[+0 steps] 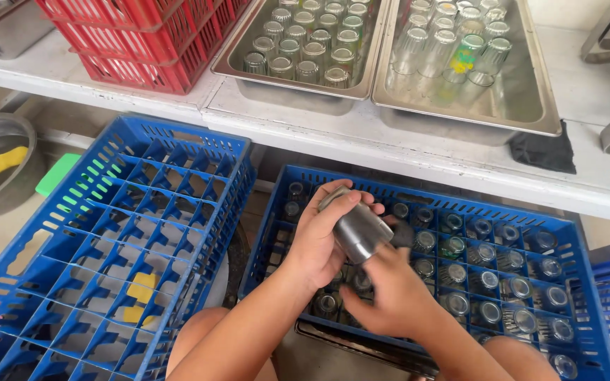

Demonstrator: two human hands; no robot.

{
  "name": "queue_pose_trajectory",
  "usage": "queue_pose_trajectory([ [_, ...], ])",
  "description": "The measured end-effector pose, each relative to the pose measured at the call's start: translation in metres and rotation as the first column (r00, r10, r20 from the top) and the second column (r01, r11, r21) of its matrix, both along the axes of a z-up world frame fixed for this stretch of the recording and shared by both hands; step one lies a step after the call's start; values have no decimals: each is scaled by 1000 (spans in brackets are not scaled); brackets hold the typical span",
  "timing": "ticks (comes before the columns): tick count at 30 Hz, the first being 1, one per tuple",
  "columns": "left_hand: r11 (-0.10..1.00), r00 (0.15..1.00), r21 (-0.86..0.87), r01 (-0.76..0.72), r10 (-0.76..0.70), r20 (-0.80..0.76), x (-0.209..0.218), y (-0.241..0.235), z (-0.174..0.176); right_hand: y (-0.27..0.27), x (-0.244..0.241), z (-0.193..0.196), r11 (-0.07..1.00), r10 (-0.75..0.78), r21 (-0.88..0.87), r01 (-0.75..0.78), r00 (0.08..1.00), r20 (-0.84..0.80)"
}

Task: Cleaning and wiping small glasses with a cloth and organizing them in crates

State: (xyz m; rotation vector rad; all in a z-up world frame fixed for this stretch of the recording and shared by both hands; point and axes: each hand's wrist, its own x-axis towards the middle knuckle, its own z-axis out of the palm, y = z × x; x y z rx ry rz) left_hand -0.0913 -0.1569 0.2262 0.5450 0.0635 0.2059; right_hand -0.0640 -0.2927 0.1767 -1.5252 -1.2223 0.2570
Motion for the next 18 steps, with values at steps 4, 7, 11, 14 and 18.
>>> queue_pose_trajectory([
  [4,993,880,90,-75,109,-463,-3,0,11,11,-10,-22,849,-104,-357,390,785,610],
  [7,996,948,56,-66,80,-310,-3,3,-9,9,-22,-14,971,100,-181,-158,951,-291],
  [11,998,997,65,-15,20,-77,-6,7,-5,1,-12,12,902,-115,-392,180,977,182],
  [14,957,897,291,-5,133,-422,-10,-2,17,12,-5,-19,747,16,-347,567,506,862],
  [18,986,947,153,-62,107,-304,-5,1,-20,9,-24,2,948,6,-314,-45,992,-124],
])
